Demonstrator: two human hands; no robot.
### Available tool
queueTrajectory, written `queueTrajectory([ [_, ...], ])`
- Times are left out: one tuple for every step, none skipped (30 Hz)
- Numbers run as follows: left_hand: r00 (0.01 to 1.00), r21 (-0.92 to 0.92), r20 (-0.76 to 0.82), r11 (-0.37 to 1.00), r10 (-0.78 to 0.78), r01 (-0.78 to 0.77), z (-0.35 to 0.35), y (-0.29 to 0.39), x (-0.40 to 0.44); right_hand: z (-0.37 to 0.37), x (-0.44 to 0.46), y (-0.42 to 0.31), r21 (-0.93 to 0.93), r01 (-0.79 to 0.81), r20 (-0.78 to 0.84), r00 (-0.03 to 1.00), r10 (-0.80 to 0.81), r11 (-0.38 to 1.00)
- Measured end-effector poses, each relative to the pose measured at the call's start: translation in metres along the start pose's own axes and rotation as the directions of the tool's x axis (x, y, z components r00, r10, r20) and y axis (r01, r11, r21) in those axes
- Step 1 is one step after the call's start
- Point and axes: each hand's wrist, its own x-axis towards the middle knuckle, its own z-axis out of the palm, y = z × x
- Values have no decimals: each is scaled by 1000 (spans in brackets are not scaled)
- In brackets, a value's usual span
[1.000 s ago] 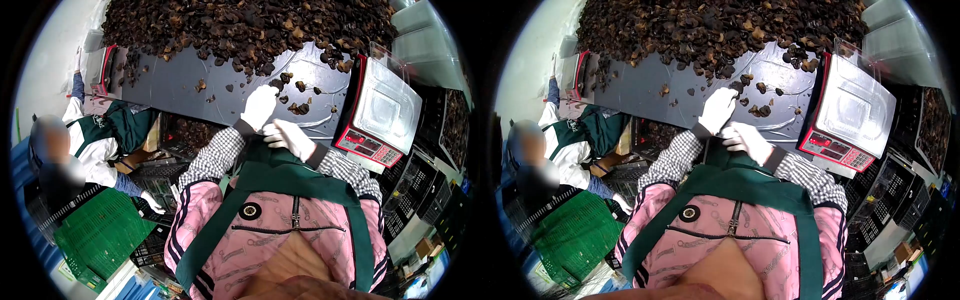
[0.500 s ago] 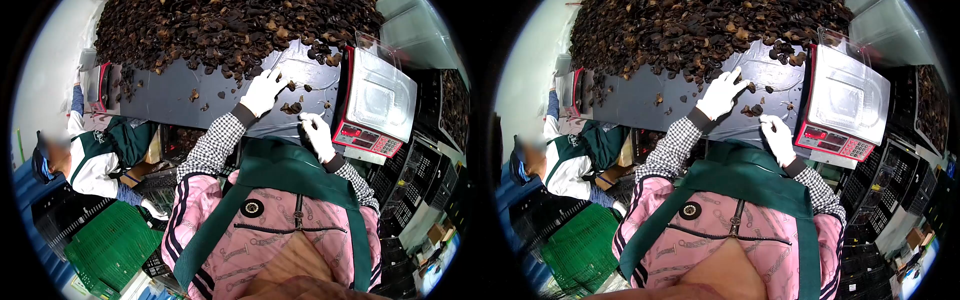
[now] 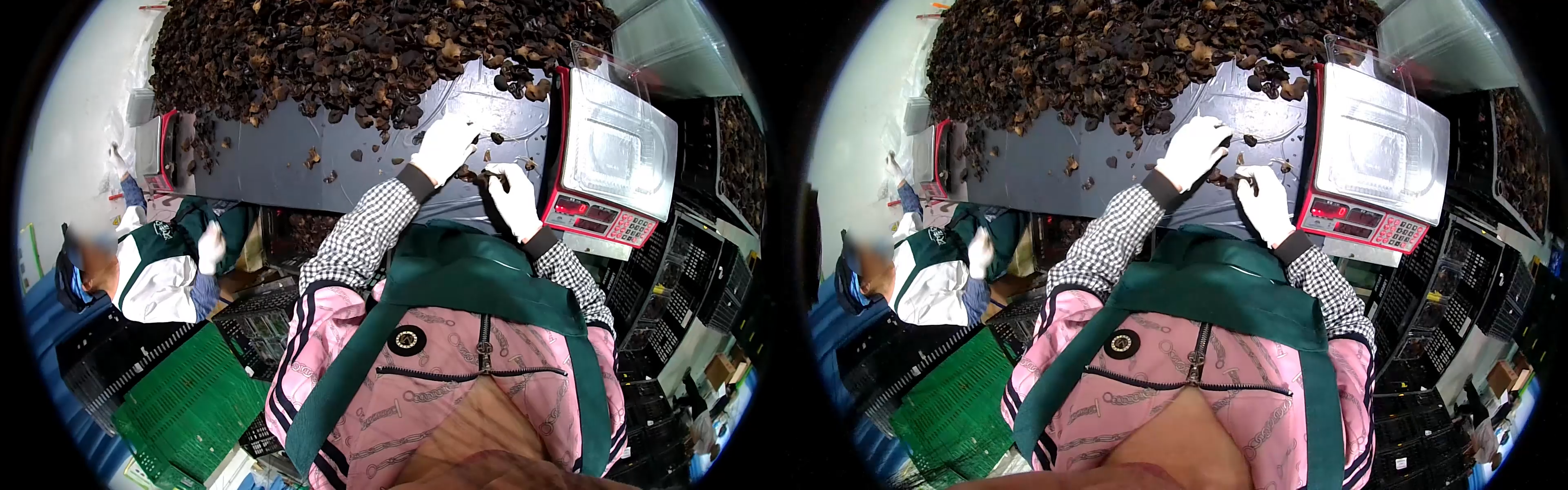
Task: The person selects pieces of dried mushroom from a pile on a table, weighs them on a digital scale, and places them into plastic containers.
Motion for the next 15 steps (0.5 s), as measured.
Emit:
queueTrajectory([
  [1000,-5,-20,1000,-3,3,12,-4,3,4,1,0,-58,115,-21,993,-117,992],
  [997,-109,-82,994,-7,-2,19,-14,3,9,2,-1,-116,228,-35,972,-233,967],
  [989,-210,-144,978,-16,-15,18,-23,5,13,2,-7,-196,267,8,963,-271,943],
  [979,-307,-203,951,-33,-32,4,-22,5,14,4,-18,-278,284,88,959,-270,918],
  [966,-420,-185,903,-180,88,-14,-23,0,17,7,-26,-360,315,178,947,-267,878],
  [941,-397,-234,907,-247,139,-33,-27,-2,21,9,-31,-434,349,264,931,-253,831],
  [901,-471,-229,852,-367,228,-48,-31,-10,28,12,-26,-498,411,312,907,-284,764],
  [849,-542,-216,782,-482,306,-59,-36,-17,33,14,-16,-502,432,339,895,-290,749],
  [833,-556,-283,789,-476,262,-53,-49,-29,36,15,-5,-507,454,364,883,-295,733],
  [811,-567,-349,795,-470,217,-57,-49,-35,36,17,-2,-511,476,390,870,-300,716],
  [829,-512,-257,798,-497,319,-59,-44,-47,36,13,0,-380,418,257,905,-341,825],
  [887,-306,-349,931,-303,198,-53,-40,-53,37,11,2,-205,327,172,940,-295,922],
  [925,-305,-264,934,-272,188,-49,-26,-58,38,8,5,-13,231,100,968,-229,973],
  [955,-305,-180,936,-238,176,-44,-10,-60,37,6,8,183,137,44,988,-148,973],
  [967,-211,-149,962,-207,174,-30,-1,-62,31,6,8,382,-167,186,977,101,909],
])
